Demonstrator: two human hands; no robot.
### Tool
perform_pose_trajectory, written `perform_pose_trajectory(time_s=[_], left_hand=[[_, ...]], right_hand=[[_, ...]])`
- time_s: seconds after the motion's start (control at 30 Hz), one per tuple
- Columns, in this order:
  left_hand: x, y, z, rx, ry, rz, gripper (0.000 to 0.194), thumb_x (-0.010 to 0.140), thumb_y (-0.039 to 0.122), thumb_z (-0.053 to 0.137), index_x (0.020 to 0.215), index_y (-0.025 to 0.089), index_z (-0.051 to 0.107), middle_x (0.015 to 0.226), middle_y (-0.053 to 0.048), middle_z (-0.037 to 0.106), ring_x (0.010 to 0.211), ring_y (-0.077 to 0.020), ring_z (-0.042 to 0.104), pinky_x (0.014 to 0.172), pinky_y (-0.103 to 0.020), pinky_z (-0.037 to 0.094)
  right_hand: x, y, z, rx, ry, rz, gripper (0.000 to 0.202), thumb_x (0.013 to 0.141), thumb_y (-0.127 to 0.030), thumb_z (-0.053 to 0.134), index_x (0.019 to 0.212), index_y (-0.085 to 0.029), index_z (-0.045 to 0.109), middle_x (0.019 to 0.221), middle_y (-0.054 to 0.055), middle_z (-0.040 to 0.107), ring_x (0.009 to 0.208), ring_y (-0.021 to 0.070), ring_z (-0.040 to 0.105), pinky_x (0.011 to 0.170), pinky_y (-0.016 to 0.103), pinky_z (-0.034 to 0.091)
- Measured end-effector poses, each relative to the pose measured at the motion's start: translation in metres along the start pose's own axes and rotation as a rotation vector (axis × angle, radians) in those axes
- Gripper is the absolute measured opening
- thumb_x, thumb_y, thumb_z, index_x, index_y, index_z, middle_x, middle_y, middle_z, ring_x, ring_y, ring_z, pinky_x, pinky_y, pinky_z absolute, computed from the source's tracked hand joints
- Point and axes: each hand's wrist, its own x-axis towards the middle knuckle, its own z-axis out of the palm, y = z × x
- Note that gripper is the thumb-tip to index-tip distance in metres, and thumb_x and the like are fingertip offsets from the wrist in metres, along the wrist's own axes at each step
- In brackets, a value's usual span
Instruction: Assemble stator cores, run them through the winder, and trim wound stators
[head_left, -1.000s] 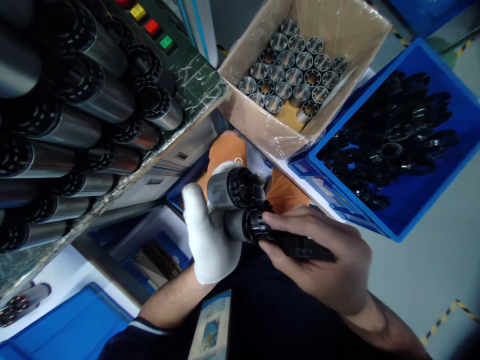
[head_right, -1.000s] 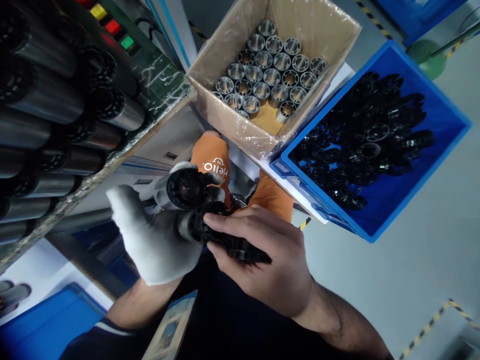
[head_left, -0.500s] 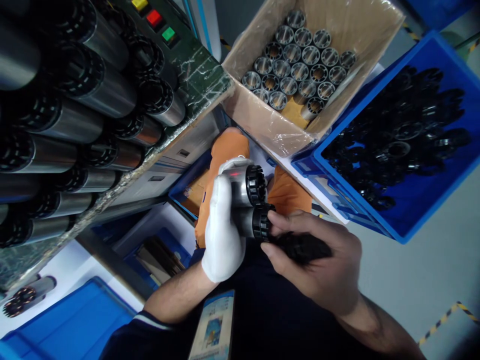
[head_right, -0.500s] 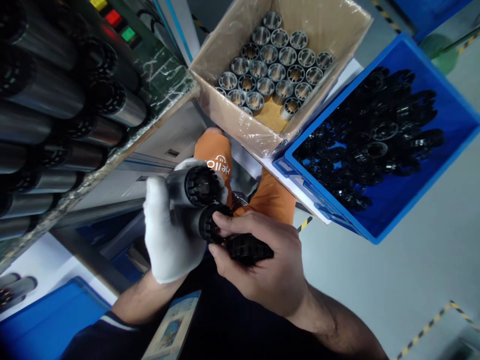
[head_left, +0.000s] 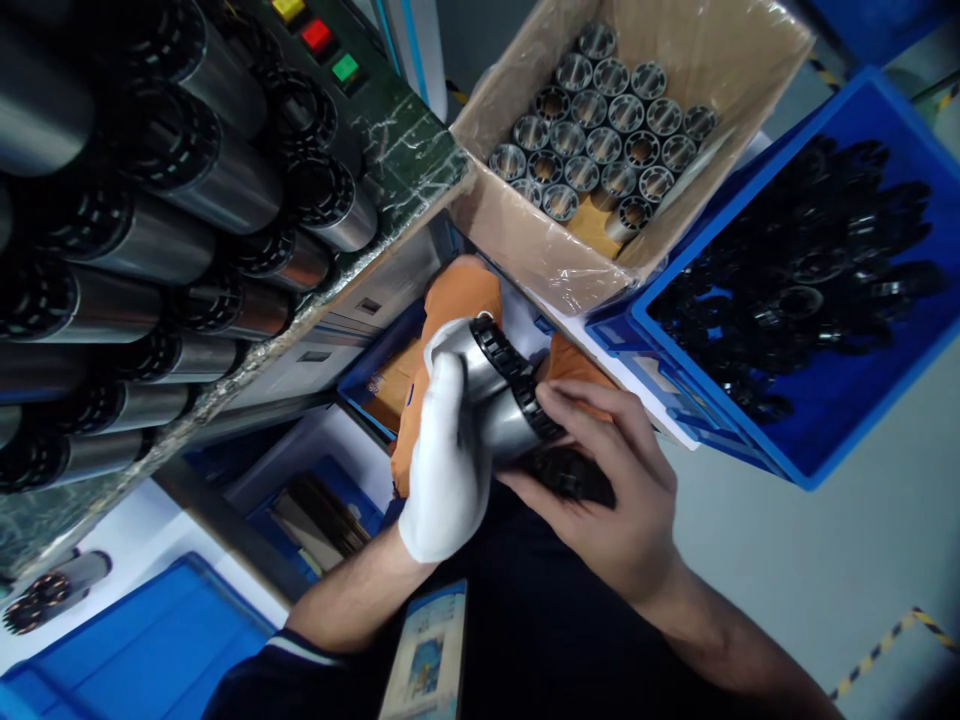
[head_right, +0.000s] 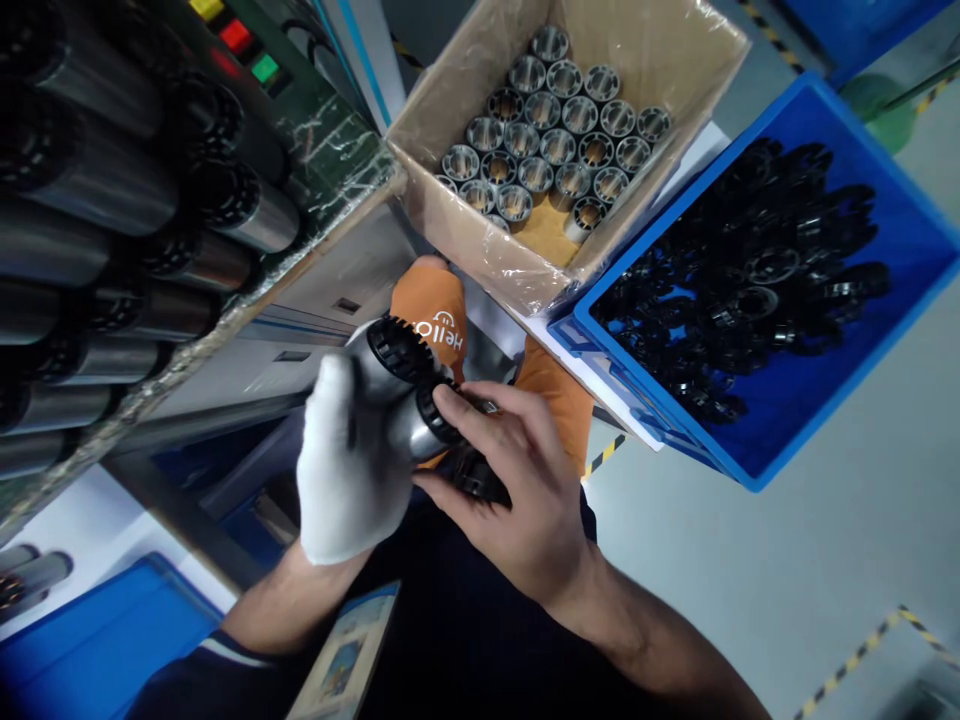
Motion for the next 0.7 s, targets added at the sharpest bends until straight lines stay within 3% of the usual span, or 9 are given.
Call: perform_pose_trajectory(time_s=[0.1, 0.2, 0.23, 0.3, 0.37, 0.43, 0.57, 0.63, 0.7], left_hand=[[-0.006, 0.002, -0.011, -0.073, -0.076, -0.055, 0.040, 0.101, 0.056, 0.088, 0.135, 0.036, 0.084, 0.153, -0.003, 0.078, 0.146, -0.0324, 0.072, 0.119, -0.043, 0.064], [-0.002, 0.002, -0.030, 0.015, -0.090, -0.018, 0.053, 0.083, 0.033, 0.106, 0.127, 0.039, 0.078, 0.133, 0.002, 0.083, 0.114, -0.0202, 0.080, 0.104, -0.032, 0.065], [0.001, 0.001, -0.035, 0.020, -0.102, -0.003, 0.057, 0.078, 0.034, 0.109, 0.125, 0.038, 0.076, 0.126, 0.003, 0.083, 0.107, -0.0186, 0.080, 0.102, -0.032, 0.066], [0.006, -0.004, -0.039, -0.037, -0.138, 0.011, 0.057, 0.081, 0.060, 0.104, 0.123, 0.035, 0.074, 0.119, 0.000, 0.082, 0.106, -0.0225, 0.080, 0.102, -0.039, 0.068], [0.009, -0.009, -0.036, -0.123, -0.207, -0.029, 0.067, 0.087, 0.091, 0.081, 0.116, 0.030, 0.076, 0.112, -0.006, 0.080, 0.114, -0.0307, 0.080, 0.108, -0.050, 0.068], [0.008, -0.014, -0.030, -0.169, -0.192, -0.132, 0.075, 0.090, 0.099, 0.068, 0.106, 0.027, 0.079, 0.104, -0.008, 0.080, 0.118, -0.0354, 0.080, 0.110, -0.054, 0.069], [-0.001, -0.027, -0.020, -0.148, -0.056, -0.422, 0.061, 0.097, 0.087, 0.073, 0.111, 0.028, 0.085, 0.105, -0.009, 0.085, 0.118, -0.0381, 0.083, 0.107, -0.055, 0.071], [-0.006, -0.036, -0.019, -0.102, -0.075, -0.414, 0.051, 0.101, 0.075, 0.078, 0.118, 0.029, 0.085, 0.114, -0.008, 0.087, 0.126, -0.0388, 0.082, 0.110, -0.056, 0.070], [-0.011, -0.044, -0.019, -0.029, -0.163, -0.311, 0.046, 0.098, 0.064, 0.086, 0.129, 0.029, 0.082, 0.128, -0.008, 0.086, 0.138, -0.0387, 0.077, 0.118, -0.055, 0.066]], right_hand=[[0.001, 0.005, -0.010, -0.037, 0.033, 0.031, 0.065, 0.094, -0.015, 0.097, 0.153, -0.029, 0.075, 0.135, 0.008, 0.083, 0.117, 0.0253, 0.084, 0.100, 0.035, 0.074], [0.011, 0.007, -0.029, 0.192, -0.244, 0.255, 0.062, 0.091, -0.020, 0.099, 0.148, -0.031, 0.077, 0.106, -0.002, 0.088, 0.084, 0.0173, 0.084, 0.076, 0.023, 0.070], [0.014, 0.006, -0.034, 0.296, -0.360, 0.312, 0.063, 0.089, -0.022, 0.101, 0.147, -0.030, 0.078, 0.099, -0.004, 0.087, 0.079, 0.0159, 0.082, 0.071, 0.021, 0.067], [0.021, 0.002, -0.038, 0.458, -0.513, 0.333, 0.062, 0.085, -0.023, 0.104, 0.142, -0.028, 0.081, 0.096, -0.004, 0.085, 0.083, 0.0171, 0.083, 0.069, 0.020, 0.065], [0.025, -0.003, -0.035, 0.473, -0.522, 0.302, 0.053, 0.081, -0.023, 0.106, 0.131, -0.025, 0.085, 0.102, -0.001, 0.084, 0.093, 0.0197, 0.083, 0.077, 0.023, 0.067], [0.026, -0.007, -0.029, 0.352, -0.377, 0.261, 0.050, 0.084, -0.022, 0.104, 0.130, -0.024, 0.085, 0.112, 0.002, 0.083, 0.096, 0.0195, 0.083, 0.086, 0.027, 0.070], [0.026, -0.006, -0.023, 0.149, 0.053, 0.083, 0.039, 0.093, -0.023, 0.099, 0.129, -0.026, 0.082, 0.115, 0.005, 0.082, 0.097, 0.0218, 0.084, 0.095, 0.036, 0.074], [0.027, -0.002, -0.022, 0.138, 0.205, 0.027, 0.030, 0.092, -0.024, 0.099, 0.116, -0.028, 0.082, 0.101, 0.003, 0.082, 0.094, 0.0248, 0.083, 0.085, 0.038, 0.074], [0.030, 0.001, -0.017, 0.162, 0.313, -0.006, 0.027, 0.092, -0.022, 0.097, 0.110, -0.030, 0.079, 0.093, 0.001, 0.082, 0.090, 0.0255, 0.082, 0.081, 0.040, 0.074]])
